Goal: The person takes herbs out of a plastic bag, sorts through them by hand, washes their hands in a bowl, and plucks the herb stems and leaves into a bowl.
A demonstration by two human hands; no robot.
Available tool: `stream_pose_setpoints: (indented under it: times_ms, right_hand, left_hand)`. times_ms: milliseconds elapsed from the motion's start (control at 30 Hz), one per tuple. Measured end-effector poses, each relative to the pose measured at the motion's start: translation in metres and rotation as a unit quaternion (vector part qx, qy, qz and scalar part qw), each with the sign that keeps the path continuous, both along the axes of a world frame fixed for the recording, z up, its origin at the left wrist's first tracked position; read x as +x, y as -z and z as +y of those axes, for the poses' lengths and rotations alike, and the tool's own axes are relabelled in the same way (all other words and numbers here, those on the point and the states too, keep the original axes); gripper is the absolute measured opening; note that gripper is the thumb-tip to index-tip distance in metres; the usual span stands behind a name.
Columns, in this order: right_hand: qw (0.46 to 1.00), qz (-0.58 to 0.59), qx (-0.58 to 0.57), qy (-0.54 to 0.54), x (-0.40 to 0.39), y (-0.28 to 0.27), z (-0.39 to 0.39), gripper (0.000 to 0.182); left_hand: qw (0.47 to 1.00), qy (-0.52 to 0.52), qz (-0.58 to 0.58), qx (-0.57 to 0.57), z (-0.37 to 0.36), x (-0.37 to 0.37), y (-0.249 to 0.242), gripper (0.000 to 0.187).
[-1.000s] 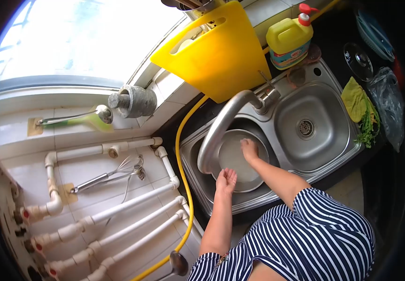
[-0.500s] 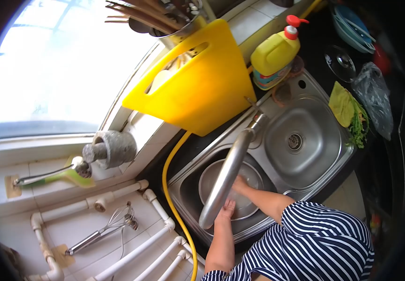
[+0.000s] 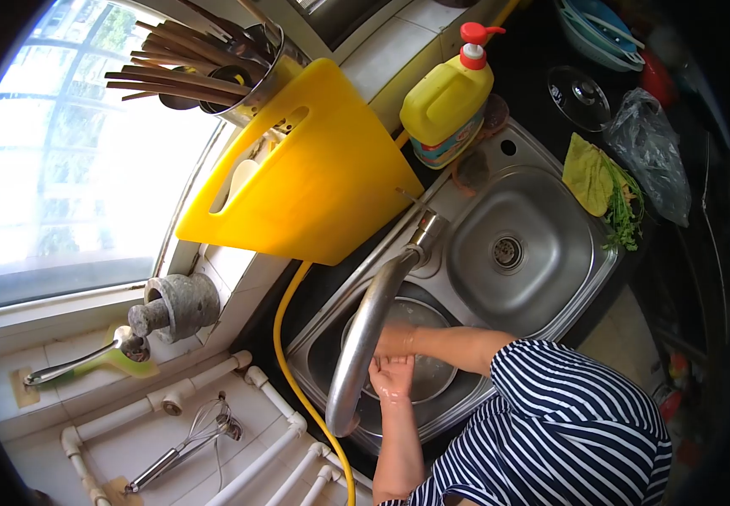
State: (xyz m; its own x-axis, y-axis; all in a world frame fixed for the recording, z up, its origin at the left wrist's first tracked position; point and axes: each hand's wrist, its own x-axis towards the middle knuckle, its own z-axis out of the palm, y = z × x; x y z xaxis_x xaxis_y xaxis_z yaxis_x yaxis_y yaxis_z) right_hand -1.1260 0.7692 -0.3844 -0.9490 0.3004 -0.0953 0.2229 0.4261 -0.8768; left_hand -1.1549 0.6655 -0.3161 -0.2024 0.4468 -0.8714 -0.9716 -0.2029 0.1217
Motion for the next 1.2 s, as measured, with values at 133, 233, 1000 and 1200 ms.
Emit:
stream_pose_setpoints:
  times_ms: [133,233,1000,1200]
  right_hand:
    - [0.941,0.005,0.041,0.335,0.015,0.022,0.006,0.023]
    - [0.717,-0.091,-0.58,0.376,0.007,0.073,-0.054,0.03]
    - [0.984,0.084,-0.04,0.149,0.018,-0.103,-0.072,0.054]
    - [0.924,-0.149,-0.12,0.331,0.007,-0.079,-0.043,0.05]
  left_hand:
    - [0.986,0.032,0.001,-0.162,-0.028,-0.009,0.018,0.045]
    - [0.983,0.056,-0.029,-0.174,-0.036,-0.006,0.022,0.04]
    - [0.945,0.08,0.178,0.261,-0.004,0.007,-0.027,0.069]
    - [0.963,0.074,0.258,0.032,0.031,0.046,-0.085,0.051]
